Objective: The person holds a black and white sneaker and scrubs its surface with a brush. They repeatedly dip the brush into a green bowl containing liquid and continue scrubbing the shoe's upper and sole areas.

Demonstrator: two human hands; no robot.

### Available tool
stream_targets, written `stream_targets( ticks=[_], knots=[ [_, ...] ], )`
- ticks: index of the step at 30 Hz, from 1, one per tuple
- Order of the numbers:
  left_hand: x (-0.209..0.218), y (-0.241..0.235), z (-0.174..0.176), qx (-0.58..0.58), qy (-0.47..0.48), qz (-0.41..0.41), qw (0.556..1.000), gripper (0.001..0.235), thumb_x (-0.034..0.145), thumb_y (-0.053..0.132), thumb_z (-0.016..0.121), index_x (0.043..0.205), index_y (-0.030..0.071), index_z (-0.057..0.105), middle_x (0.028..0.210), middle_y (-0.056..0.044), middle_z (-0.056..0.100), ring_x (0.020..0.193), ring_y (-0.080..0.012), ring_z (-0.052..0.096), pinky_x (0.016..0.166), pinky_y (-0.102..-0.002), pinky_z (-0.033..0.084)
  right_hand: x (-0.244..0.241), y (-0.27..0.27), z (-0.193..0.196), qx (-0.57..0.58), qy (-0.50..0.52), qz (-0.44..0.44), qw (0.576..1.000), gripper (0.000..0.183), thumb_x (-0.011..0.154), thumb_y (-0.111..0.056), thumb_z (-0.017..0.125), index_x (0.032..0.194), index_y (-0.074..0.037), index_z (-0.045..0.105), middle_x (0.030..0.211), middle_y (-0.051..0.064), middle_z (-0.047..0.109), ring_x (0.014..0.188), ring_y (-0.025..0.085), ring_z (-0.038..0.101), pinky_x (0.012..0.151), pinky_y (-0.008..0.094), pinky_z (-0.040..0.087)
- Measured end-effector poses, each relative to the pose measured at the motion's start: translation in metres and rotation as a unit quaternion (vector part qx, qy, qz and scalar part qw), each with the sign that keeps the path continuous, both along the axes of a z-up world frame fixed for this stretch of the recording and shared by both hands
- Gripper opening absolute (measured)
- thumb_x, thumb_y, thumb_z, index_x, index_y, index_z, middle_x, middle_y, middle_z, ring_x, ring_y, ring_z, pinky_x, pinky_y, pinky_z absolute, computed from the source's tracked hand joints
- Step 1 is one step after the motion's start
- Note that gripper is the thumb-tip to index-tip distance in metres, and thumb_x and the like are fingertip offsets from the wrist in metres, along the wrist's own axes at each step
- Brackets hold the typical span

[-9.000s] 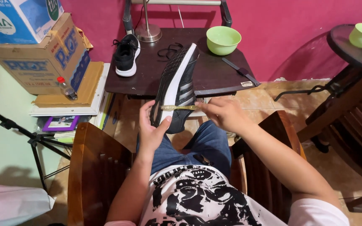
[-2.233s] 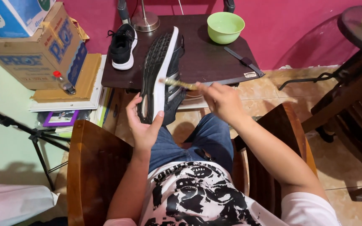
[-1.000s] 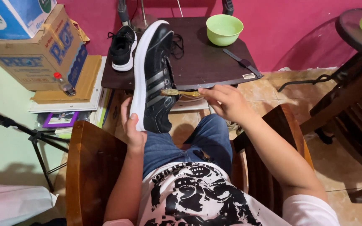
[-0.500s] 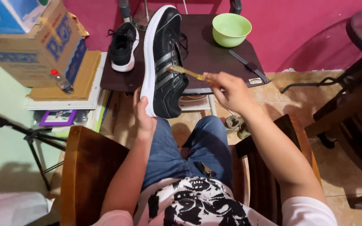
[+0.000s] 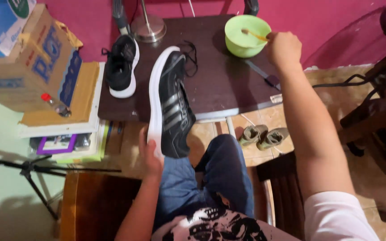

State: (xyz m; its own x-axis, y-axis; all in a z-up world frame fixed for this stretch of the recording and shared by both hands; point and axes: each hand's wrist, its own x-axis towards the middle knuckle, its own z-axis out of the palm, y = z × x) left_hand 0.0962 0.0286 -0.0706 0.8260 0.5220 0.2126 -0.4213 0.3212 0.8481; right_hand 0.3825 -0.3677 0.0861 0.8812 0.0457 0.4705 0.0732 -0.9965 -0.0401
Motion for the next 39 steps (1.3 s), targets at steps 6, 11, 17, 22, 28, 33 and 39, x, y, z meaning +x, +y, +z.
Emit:
stream_targets(
  ticks=[6,11,17,22,28,33,39],
  knots=[
    [-0.002,0.014,0.036,0.118,-0.027,-0.040,0.992,0.066,0.084,0.047,0.064,0.131,0.003,0.053,0.124,-0.011,0.060,0.113,-0.0189,0.058,0.093,-0.030,0.047,0.063,0.010,-0.012,-0.075,0.106,-0.099,0.987,0.031,0.088,-0.010,0.058,0.110,-0.020,0.078,0.094,0.014,0.078,0.083,0.040,0.077,0.066,0.051,0.062],
    [0.011,0.015,0.026,0.120,0.025,-0.068,0.990,0.069,0.079,0.051,0.069,0.131,0.008,0.054,0.106,-0.011,0.066,0.087,-0.0155,0.061,0.070,-0.025,0.048,0.079,0.028,-0.011,-0.084,0.167,-0.115,0.976,0.029,0.087,-0.009,0.063,0.111,-0.012,0.079,0.104,0.015,0.078,0.091,0.040,0.077,0.069,0.049,0.063],
    [0.015,0.014,0.016,0.092,0.041,-0.084,0.991,0.067,0.075,0.043,0.071,0.127,0.004,0.056,0.111,-0.016,0.069,0.094,-0.0208,0.066,0.071,-0.028,0.052,0.065,0.029,0.004,-0.051,0.190,-0.103,0.975,0.042,0.091,-0.010,0.053,0.126,-0.019,0.074,0.107,0.016,0.077,0.093,0.040,0.074,0.072,0.050,0.061],
    [0.013,0.015,0.006,0.077,0.038,-0.089,0.992,0.065,0.076,0.039,0.069,0.129,0.004,0.055,0.114,-0.017,0.068,0.095,-0.0204,0.065,0.072,-0.029,0.051,0.044,0.007,-0.001,0.035,-0.015,-0.054,0.998,0.031,0.090,-0.014,0.051,0.113,-0.015,0.073,0.089,0.016,0.072,0.076,0.044,0.068,0.057,0.056,0.053],
    [0.008,0.019,0.005,0.029,0.034,-0.082,0.996,0.064,0.076,0.037,0.069,0.131,0.006,0.054,0.116,-0.015,0.064,0.097,-0.0200,0.061,0.076,-0.030,0.050,0.006,-0.002,-0.004,0.167,-0.188,-0.004,0.968,0.026,0.092,-0.012,0.060,0.116,-0.011,0.070,0.097,0.011,0.075,0.078,0.037,0.070,0.060,0.051,0.053],
    [-0.001,0.019,0.015,0.054,0.033,-0.058,0.996,0.072,0.076,0.047,0.068,0.131,0.003,0.053,0.123,-0.014,0.060,0.108,-0.0216,0.058,0.086,-0.032,0.048,0.010,-0.006,-0.039,0.130,-0.067,-0.033,0.989,0.023,0.089,-0.024,0.058,0.108,-0.018,0.070,0.093,0.011,0.075,0.083,0.045,0.068,0.063,0.057,0.051],
    [-0.004,0.017,0.012,-0.004,0.024,-0.060,0.998,0.071,0.079,0.038,0.068,0.138,0.004,0.049,0.134,-0.011,0.054,0.120,-0.0217,0.054,0.096,-0.034,0.047,-0.009,0.009,-0.045,0.183,-0.098,-0.010,0.978,0.025,0.091,-0.021,0.060,0.115,-0.017,0.064,0.102,0.014,0.072,0.088,0.044,0.069,0.070,0.057,0.052]
  ],
)
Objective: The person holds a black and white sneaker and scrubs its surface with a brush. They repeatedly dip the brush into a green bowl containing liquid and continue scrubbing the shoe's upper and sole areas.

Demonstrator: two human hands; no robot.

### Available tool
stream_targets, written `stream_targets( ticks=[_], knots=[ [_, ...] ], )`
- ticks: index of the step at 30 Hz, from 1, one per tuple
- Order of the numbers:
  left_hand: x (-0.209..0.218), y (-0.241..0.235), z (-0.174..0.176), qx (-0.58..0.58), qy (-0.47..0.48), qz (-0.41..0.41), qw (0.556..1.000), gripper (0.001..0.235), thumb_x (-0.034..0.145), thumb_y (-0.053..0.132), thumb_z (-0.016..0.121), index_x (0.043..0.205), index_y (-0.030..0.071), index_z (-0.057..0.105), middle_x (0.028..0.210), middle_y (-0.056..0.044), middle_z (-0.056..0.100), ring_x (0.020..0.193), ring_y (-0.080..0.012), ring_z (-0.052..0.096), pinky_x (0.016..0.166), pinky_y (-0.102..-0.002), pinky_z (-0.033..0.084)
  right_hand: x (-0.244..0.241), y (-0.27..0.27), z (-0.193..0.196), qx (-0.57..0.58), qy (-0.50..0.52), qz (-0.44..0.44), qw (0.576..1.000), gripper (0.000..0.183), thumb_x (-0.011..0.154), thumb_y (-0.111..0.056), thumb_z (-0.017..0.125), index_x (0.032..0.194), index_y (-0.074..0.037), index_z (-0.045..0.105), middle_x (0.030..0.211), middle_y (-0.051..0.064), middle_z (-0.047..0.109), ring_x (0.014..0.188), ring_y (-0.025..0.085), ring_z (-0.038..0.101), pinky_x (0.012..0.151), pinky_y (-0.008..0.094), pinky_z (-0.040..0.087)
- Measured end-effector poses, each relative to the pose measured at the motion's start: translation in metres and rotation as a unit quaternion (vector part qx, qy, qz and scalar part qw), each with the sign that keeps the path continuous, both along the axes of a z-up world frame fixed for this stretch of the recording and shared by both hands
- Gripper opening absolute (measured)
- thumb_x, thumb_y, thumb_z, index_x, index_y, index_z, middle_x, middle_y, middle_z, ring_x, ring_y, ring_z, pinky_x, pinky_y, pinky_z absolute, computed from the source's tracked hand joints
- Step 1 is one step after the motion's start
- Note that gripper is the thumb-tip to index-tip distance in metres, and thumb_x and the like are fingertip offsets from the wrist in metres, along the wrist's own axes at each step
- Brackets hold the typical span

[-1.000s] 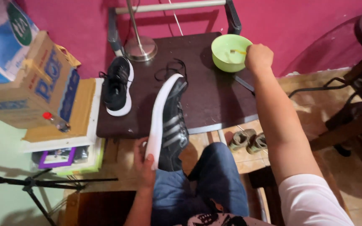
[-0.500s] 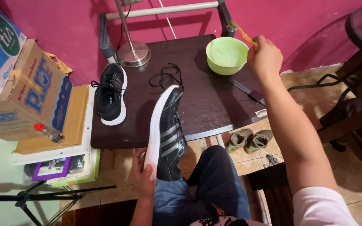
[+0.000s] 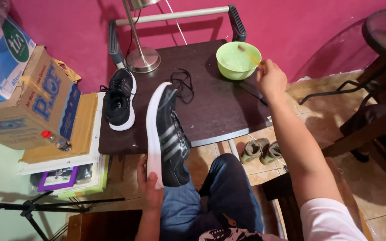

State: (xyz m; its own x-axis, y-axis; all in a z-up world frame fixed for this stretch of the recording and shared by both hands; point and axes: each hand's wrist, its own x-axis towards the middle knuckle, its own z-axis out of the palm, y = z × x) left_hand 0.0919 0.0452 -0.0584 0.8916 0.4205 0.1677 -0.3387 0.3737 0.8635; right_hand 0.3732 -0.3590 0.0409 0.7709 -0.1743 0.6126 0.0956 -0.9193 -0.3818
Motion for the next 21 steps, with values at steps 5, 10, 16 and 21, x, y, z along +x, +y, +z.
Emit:
stream_targets(
  ticks=[5,10,16,21],
  knots=[
    [0.002,0.002,-0.017,-0.017,0.041,0.028,0.999,0.082,0.075,0.034,0.069,0.148,0.005,0.043,0.143,-0.013,0.051,0.127,-0.0233,0.051,0.102,-0.036,0.045,0.001,-0.008,-0.010,0.076,-0.008,0.019,0.997,0.030,0.094,-0.021,0.054,0.120,-0.015,0.068,0.107,0.007,0.078,0.098,0.038,0.070,0.078,0.052,0.053],
    [-0.005,-0.005,0.005,0.086,0.000,0.033,0.996,0.083,0.077,0.032,0.076,0.150,0.013,0.042,0.143,-0.014,0.049,0.128,-0.0221,0.048,0.114,-0.043,0.037,-0.010,-0.004,-0.009,0.103,-0.030,0.059,0.993,0.021,0.109,-0.029,0.058,0.122,-0.018,0.071,0.088,0.017,0.075,0.093,0.046,0.071,0.081,0.058,0.054],
    [-0.020,-0.018,0.037,0.124,0.027,0.019,0.992,0.073,0.082,0.029,0.070,0.148,0.013,0.046,0.138,-0.018,0.057,0.124,-0.0262,0.055,0.109,-0.042,0.042,-0.063,0.035,0.033,0.063,-0.132,0.210,0.967,0.007,0.108,-0.019,0.064,0.113,-0.018,0.069,0.063,0.006,0.061,0.069,0.033,0.070,0.072,0.043,0.053],
    [-0.022,-0.032,0.047,0.055,-0.017,0.015,0.998,0.077,0.079,0.038,0.073,0.146,0.010,0.048,0.138,-0.024,0.050,0.125,-0.0306,0.047,0.109,-0.050,0.036,-0.115,0.071,0.052,-0.032,-0.137,0.356,0.924,0.011,0.106,-0.014,0.058,0.117,-0.011,0.062,0.094,0.011,0.070,0.089,0.036,0.065,0.095,0.042,0.034]
  ],
)
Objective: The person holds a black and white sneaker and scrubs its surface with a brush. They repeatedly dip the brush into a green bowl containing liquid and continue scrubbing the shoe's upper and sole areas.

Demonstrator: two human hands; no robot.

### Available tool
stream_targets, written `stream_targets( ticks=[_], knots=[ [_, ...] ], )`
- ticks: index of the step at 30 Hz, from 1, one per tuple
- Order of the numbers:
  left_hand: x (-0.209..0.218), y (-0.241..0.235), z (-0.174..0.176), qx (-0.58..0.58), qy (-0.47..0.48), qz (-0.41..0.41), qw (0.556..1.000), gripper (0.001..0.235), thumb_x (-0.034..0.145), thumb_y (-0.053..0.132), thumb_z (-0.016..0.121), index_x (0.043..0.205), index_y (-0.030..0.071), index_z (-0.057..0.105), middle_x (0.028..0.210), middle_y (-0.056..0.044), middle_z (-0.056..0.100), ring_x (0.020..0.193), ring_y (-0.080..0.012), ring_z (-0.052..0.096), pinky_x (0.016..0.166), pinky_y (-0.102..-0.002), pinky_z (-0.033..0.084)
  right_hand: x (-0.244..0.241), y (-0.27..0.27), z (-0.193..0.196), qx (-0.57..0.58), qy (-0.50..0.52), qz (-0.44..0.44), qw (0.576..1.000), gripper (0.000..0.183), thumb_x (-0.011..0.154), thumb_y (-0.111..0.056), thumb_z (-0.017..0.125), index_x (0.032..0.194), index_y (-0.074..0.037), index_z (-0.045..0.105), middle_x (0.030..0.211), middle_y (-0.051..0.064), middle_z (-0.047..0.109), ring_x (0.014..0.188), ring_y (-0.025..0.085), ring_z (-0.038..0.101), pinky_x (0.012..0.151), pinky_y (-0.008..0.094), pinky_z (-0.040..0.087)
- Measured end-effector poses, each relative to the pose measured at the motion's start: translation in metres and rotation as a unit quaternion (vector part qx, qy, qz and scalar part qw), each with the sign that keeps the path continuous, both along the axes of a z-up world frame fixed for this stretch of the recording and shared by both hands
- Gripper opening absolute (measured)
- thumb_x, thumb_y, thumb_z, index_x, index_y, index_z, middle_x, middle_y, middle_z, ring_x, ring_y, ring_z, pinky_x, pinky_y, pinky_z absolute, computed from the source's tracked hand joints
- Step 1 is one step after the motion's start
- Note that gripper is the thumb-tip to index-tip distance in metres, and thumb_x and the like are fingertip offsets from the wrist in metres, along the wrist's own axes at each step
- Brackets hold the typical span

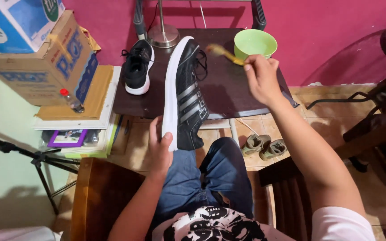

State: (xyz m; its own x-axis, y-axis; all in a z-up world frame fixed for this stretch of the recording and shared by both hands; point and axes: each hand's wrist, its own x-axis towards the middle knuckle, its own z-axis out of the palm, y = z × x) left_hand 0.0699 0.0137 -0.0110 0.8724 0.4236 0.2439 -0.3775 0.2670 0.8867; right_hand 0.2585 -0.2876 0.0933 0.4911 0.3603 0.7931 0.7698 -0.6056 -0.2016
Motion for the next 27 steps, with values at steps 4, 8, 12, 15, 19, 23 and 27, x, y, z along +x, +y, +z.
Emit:
stream_targets(
  ticks=[4,8,12,15,19,23,27],
  knots=[
    [-0.013,0.005,0.013,0.019,-0.028,0.013,0.999,0.070,0.085,0.031,0.070,0.146,0.009,0.045,0.140,-0.027,0.045,0.128,-0.0334,0.043,0.111,-0.051,0.031,-0.037,0.014,0.005,-0.045,-0.010,0.045,0.998,0.017,0.105,-0.017,0.058,0.120,-0.011,0.062,0.094,0.009,0.066,0.089,0.028,0.064,0.098,0.040,0.032],
    [-0.005,0.008,0.009,-0.023,-0.115,-0.014,0.993,0.068,0.088,0.027,0.070,0.147,0.009,0.041,0.141,-0.024,0.041,0.129,-0.0316,0.041,0.114,-0.049,0.030,-0.069,0.015,0.014,-0.067,-0.024,0.059,0.996,0.017,0.106,-0.021,0.058,0.118,-0.011,0.064,0.087,0.007,0.062,0.083,0.028,0.063,0.092,0.042,0.033],
    [-0.013,0.007,0.008,-0.038,-0.156,-0.041,0.986,0.070,0.089,0.027,0.069,0.149,0.009,0.037,0.140,-0.026,0.039,0.128,-0.0317,0.039,0.113,-0.051,0.030,-0.089,0.005,0.017,-0.079,-0.045,0.073,0.993,0.018,0.106,-0.022,0.058,0.115,-0.009,0.066,0.085,0.006,0.061,0.079,0.028,0.060,0.087,0.042,0.034],
    [-0.025,0.001,0.017,-0.040,-0.164,-0.041,0.985,0.071,0.089,0.030,0.070,0.149,0.008,0.038,0.139,-0.027,0.038,0.128,-0.0322,0.038,0.113,-0.053,0.029,-0.105,-0.005,0.025,-0.103,-0.050,0.061,0.992,0.014,0.103,-0.022,0.059,0.109,-0.013,0.067,0.077,0.001,0.056,0.076,0.025,0.057,0.088,0.043,0.033],
    [-0.041,-0.008,0.027,-0.037,-0.164,-0.033,0.985,0.071,0.087,0.030,0.070,0.147,0.008,0.040,0.134,-0.022,0.042,0.124,-0.0282,0.040,0.112,-0.048,0.032,-0.115,-0.019,0.029,-0.137,-0.104,0.071,0.983,0.013,0.099,-0.025,0.064,0.107,-0.016,0.070,0.077,0.002,0.055,0.075,0.025,0.056,0.087,0.042,0.034],
    [-0.053,-0.015,0.026,-0.007,-0.164,-0.035,0.986,0.069,0.088,0.034,0.068,0.145,0.005,0.041,0.133,-0.021,0.046,0.122,-0.0265,0.041,0.109,-0.046,0.033,-0.132,-0.025,0.031,-0.135,-0.142,0.076,0.978,0.011,0.096,-0.021,0.065,0.102,-0.014,0.069,0.076,0.004,0.052,0.071,0.027,0.055,0.082,0.043,0.037],
    [-0.054,-0.017,0.023,-0.005,-0.160,-0.041,0.986,0.069,0.088,0.034,0.067,0.145,0.004,0.041,0.133,-0.020,0.045,0.121,-0.0264,0.041,0.108,-0.044,0.033,-0.145,-0.031,0.031,-0.118,-0.175,0.055,0.976,0.012,0.092,-0.019,0.067,0.102,-0.015,0.071,0.073,0.002,0.049,0.068,0.026,0.052,0.078,0.042,0.038]
  ],
)
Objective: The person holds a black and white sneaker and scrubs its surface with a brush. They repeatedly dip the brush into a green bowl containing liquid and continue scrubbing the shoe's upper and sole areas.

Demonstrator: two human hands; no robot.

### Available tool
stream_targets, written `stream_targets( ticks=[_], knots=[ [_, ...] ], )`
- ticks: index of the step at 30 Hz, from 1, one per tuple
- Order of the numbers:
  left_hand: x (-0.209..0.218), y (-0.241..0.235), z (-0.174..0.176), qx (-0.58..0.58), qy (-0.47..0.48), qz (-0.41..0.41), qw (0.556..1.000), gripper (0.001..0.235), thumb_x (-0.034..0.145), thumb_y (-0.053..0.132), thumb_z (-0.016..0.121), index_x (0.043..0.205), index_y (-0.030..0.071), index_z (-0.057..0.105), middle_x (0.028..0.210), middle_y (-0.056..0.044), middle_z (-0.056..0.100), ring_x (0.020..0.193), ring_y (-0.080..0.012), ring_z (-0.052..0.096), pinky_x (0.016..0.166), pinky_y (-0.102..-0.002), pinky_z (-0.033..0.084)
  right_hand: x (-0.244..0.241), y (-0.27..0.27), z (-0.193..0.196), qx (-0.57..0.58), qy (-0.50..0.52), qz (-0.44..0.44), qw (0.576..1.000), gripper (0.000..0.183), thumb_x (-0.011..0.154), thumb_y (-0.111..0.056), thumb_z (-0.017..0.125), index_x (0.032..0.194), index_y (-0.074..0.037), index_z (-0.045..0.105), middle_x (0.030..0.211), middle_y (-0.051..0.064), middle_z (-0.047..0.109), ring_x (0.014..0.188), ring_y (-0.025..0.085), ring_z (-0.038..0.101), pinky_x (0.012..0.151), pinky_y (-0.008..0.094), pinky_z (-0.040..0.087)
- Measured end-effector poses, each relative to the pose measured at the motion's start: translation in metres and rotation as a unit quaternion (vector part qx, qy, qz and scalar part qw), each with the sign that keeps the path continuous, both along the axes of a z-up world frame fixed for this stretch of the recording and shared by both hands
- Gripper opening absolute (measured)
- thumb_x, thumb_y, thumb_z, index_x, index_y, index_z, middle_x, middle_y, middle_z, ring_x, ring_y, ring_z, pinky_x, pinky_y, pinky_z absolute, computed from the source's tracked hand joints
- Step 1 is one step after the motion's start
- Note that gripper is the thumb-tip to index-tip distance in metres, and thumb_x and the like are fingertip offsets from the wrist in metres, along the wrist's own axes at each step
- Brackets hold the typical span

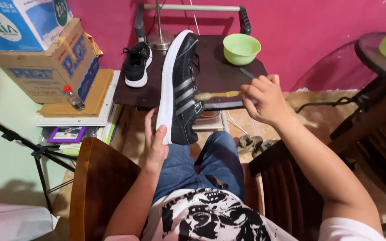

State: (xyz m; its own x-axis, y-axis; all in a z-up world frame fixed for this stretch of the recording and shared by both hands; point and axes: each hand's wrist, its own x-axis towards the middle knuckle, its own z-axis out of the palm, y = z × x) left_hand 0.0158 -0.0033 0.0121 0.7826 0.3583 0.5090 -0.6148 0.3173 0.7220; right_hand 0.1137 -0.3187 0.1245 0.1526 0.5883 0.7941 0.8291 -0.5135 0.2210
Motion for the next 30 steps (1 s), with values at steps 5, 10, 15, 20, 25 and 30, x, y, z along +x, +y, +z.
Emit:
stream_targets(
  ticks=[5,10,15,20,25,30],
  knots=[
    [-0.012,-0.006,0.001,0.002,0.008,-0.002,1.000,0.067,0.089,0.033,0.067,0.145,0.005,0.042,0.134,-0.022,0.045,0.122,-0.0278,0.041,0.109,-0.045,0.032,-0.014,0.000,-0.011,0.012,-0.028,0.015,0.999,0.010,0.093,-0.017,0.067,0.101,-0.014,0.072,0.073,0.003,0.047,0.065,0.025,0.051,0.076,0.040,0.038],
    [-0.014,-0.009,-0.003,-0.001,0.011,0.008,1.000,0.066,0.089,0.032,0.068,0.144,0.005,0.043,0.131,-0.020,0.046,0.120,-0.0256,0.041,0.107,-0.043,0.032,-0.033,0.003,-0.025,0.030,-0.012,0.032,0.999,0.010,0.096,-0.018,0.066,0.101,-0.012,0.071,0.073,0.004,0.047,0.066,0.027,0.052,0.075,0.041,0.038],
    [-0.022,-0.019,0.008,0.007,0.011,0.008,1.000,0.066,0.089,0.034,0.070,0.143,0.006,0.045,0.129,-0.015,0.049,0.120,-0.0223,0.043,0.107,-0.040,0.034,-0.043,-0.011,-0.047,0.045,-0.002,0.008,0.999,0.010,0.097,-0.014,0.066,0.105,-0.012,0.071,0.074,0.005,0.050,0.065,0.028,0.052,0.072,0.041,0.037],
    [-0.021,-0.014,0.000,0.047,0.020,0.017,0.999,0.069,0.087,0.032,0.072,0.145,0.007,0.044,0.135,-0.018,0.049,0.124,-0.0250,0.043,0.111,-0.043,0.032,-0.069,-0.013,-0.042,0.043,0.012,-0.030,0.999,0.011,0.095,-0.012,0.070,0.106,-0.011,0.072,0.074,0.006,0.053,0.066,0.028,0.055,0.072,0.040,0.037],
    [-0.023,-0.016,0.001,0.075,0.019,0.027,0.997,0.070,0.087,0.035,0.073,0.146,0.010,0.044,0.138,-0.018,0.051,0.126,-0.0266,0.045,0.109,-0.046,0.033,-0.080,-0.006,-0.048,0.059,0.012,-0.044,0.997,0.012,0.096,-0.011,0.071,0.108,-0.012,0.074,0.075,0.004,0.056,0.067,0.026,0.056,0.073,0.038,0.039],
    [-0.015,-0.011,-0.011,0.092,0.031,0.035,0.995,0.069,0.088,0.035,0.074,0.145,0.010,0.043,0.142,-0.020,0.049,0.133,-0.0311,0.044,0.112,-0.048,0.030,-0.083,0.007,-0.067,0.044,0.010,-0.043,0.998,0.013,0.096,-0.014,0.070,0.108,-0.013,0.073,0.075,0.003,0.055,0.066,0.025,0.057,0.072,0.037,0.041]
  ],
)
